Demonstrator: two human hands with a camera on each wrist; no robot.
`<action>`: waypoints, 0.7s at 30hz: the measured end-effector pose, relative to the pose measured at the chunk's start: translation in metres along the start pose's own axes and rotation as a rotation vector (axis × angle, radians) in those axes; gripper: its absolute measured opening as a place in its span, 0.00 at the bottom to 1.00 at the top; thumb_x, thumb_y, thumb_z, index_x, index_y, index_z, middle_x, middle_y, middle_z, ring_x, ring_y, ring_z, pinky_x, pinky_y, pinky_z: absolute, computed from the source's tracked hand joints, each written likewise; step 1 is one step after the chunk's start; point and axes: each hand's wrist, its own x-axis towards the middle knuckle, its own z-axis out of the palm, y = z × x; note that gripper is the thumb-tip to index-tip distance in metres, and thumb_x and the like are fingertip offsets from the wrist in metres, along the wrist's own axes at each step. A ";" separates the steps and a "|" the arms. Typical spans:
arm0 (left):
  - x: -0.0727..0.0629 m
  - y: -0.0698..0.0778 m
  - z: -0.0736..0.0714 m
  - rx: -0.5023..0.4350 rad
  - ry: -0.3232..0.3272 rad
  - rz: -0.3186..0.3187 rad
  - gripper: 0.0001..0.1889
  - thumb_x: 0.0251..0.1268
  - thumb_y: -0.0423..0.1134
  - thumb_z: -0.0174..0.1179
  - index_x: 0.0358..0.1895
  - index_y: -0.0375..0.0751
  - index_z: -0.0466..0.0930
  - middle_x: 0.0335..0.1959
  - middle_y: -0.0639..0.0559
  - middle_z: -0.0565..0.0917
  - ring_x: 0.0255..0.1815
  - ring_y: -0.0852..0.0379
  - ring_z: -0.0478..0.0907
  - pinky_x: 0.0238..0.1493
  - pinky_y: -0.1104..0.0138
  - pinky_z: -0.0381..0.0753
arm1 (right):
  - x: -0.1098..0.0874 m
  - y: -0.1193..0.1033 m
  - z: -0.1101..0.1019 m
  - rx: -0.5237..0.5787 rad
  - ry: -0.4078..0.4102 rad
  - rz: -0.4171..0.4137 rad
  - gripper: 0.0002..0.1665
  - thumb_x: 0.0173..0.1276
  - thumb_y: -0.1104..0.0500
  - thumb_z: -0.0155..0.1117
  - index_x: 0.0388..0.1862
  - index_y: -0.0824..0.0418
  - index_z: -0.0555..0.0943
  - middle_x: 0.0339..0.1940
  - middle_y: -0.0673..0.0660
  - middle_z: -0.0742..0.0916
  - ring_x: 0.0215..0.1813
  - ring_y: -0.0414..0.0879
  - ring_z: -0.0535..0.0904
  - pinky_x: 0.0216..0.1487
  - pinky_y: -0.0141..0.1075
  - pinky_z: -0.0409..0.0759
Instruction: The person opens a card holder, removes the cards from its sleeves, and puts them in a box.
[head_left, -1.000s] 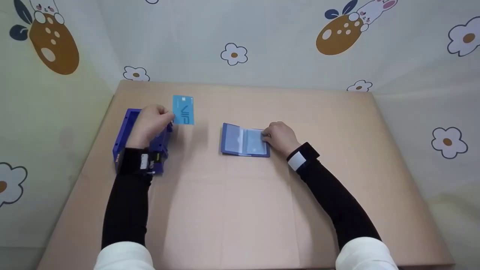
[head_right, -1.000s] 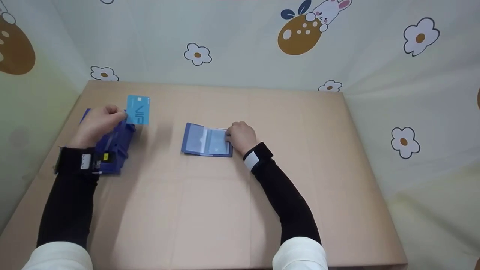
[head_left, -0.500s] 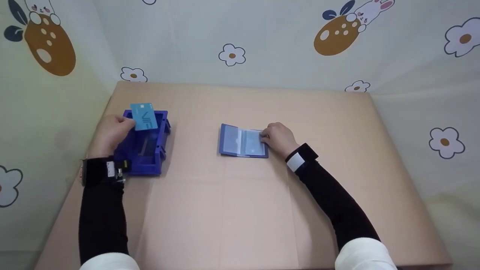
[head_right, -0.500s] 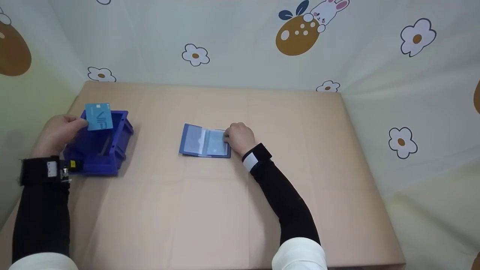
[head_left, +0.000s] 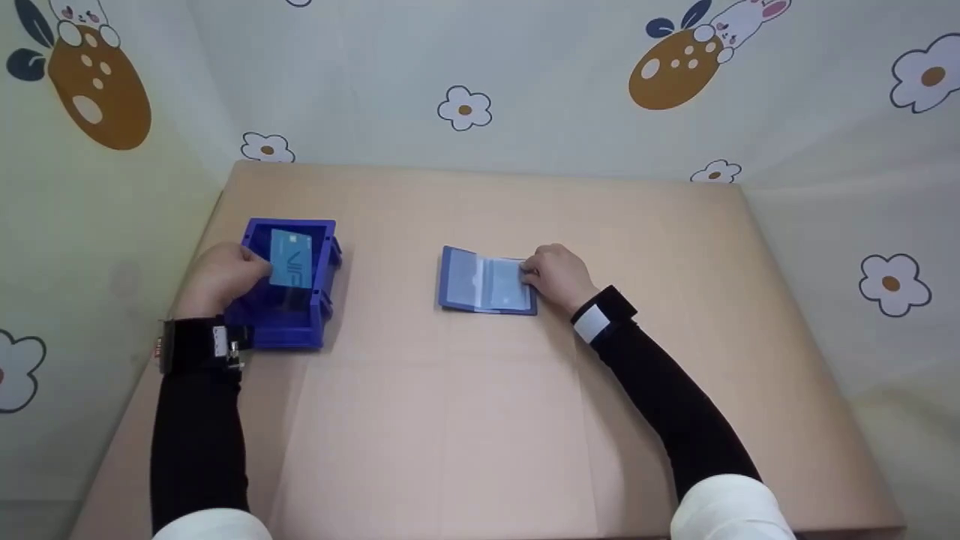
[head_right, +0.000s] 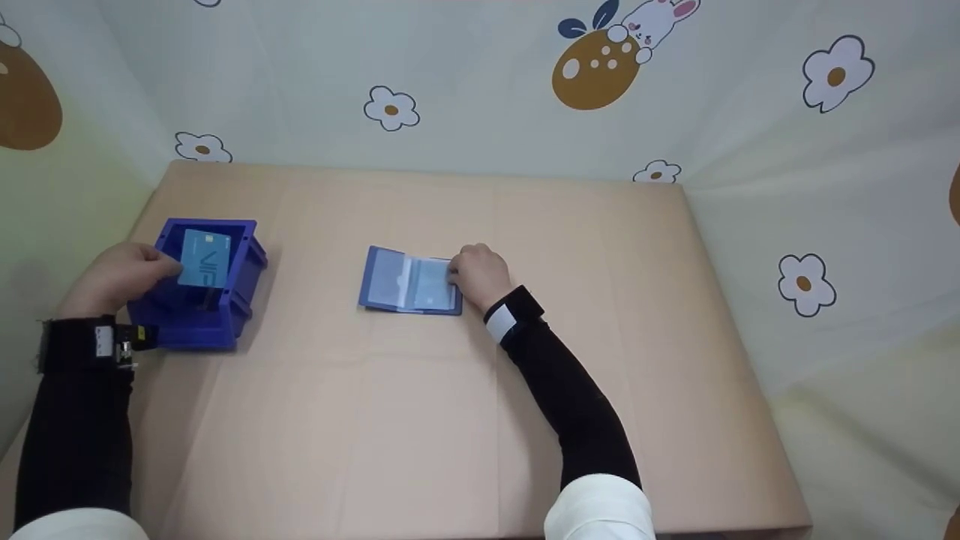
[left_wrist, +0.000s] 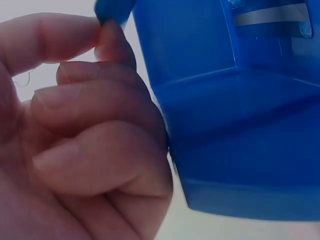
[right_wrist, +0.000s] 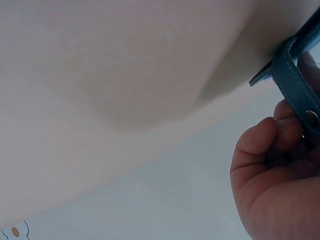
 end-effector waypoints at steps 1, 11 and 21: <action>0.000 0.000 0.001 0.018 0.010 0.012 0.14 0.59 0.38 0.51 0.17 0.44 0.59 0.15 0.56 0.60 0.17 0.56 0.60 0.19 0.65 0.60 | 0.000 0.000 0.000 -0.001 0.002 -0.002 0.12 0.64 0.60 0.71 0.46 0.60 0.89 0.34 0.58 0.85 0.41 0.54 0.80 0.45 0.45 0.77; -0.003 0.003 0.006 0.133 0.148 0.034 0.18 0.61 0.37 0.52 0.14 0.46 0.60 0.12 0.57 0.62 0.14 0.57 0.61 0.16 0.65 0.58 | 0.000 0.000 0.001 0.002 0.002 -0.006 0.11 0.64 0.61 0.71 0.45 0.60 0.89 0.32 0.58 0.85 0.40 0.54 0.79 0.45 0.45 0.77; -0.005 0.012 0.007 0.154 0.171 0.093 0.19 0.62 0.38 0.52 0.13 0.47 0.60 0.11 0.57 0.62 0.14 0.56 0.62 0.15 0.66 0.57 | 0.000 -0.001 0.000 -0.005 -0.013 0.002 0.12 0.64 0.60 0.70 0.46 0.60 0.88 0.34 0.58 0.86 0.40 0.54 0.79 0.45 0.44 0.77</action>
